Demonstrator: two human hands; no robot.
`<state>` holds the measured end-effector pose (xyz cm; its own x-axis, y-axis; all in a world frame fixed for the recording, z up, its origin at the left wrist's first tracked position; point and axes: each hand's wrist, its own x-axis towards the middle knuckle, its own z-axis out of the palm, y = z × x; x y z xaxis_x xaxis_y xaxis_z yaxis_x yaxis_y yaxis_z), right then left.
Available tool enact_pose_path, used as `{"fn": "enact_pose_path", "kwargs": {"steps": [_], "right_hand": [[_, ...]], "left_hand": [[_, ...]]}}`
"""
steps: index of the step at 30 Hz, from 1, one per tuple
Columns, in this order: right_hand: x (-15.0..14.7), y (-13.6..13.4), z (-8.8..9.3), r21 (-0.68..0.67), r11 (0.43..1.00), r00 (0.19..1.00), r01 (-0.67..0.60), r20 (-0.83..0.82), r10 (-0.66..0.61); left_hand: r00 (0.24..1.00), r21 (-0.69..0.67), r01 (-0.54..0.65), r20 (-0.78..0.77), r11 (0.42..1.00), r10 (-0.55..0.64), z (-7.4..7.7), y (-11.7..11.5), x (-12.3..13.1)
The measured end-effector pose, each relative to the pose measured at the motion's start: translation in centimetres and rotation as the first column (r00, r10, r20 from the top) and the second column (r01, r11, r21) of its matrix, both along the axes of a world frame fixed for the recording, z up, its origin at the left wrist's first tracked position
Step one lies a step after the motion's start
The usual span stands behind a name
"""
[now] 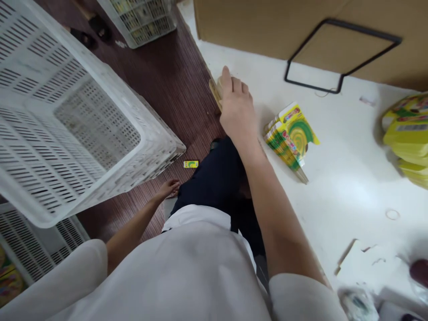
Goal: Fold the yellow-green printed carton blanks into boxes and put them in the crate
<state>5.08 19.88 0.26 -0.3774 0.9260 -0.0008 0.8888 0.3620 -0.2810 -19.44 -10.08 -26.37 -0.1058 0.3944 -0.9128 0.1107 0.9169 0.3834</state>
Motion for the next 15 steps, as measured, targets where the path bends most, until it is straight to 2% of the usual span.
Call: {"fn": "enact_pose_path", "kwargs": {"steps": [7,11,15], "right_hand": [[0.0,0.1,0.1,-0.015,1.000,1.000,0.023,-0.021,-0.023],[0.0,0.2,0.2,-0.037,0.998,0.998,0.042,-0.047,-0.044],[0.2,0.4,0.0,-0.024,0.999,0.994,0.047,-0.094,-0.049]], "left_hand": [[0.998,-0.006,-0.010,-0.069,1.000,0.010,1.6,-0.3,-1.2],[0.991,0.008,-0.017,-0.129,1.000,0.018,3.3,-2.3,-2.5],[0.982,0.044,0.054,-0.183,0.998,-0.045,5.0,-4.5,-3.1]]}}
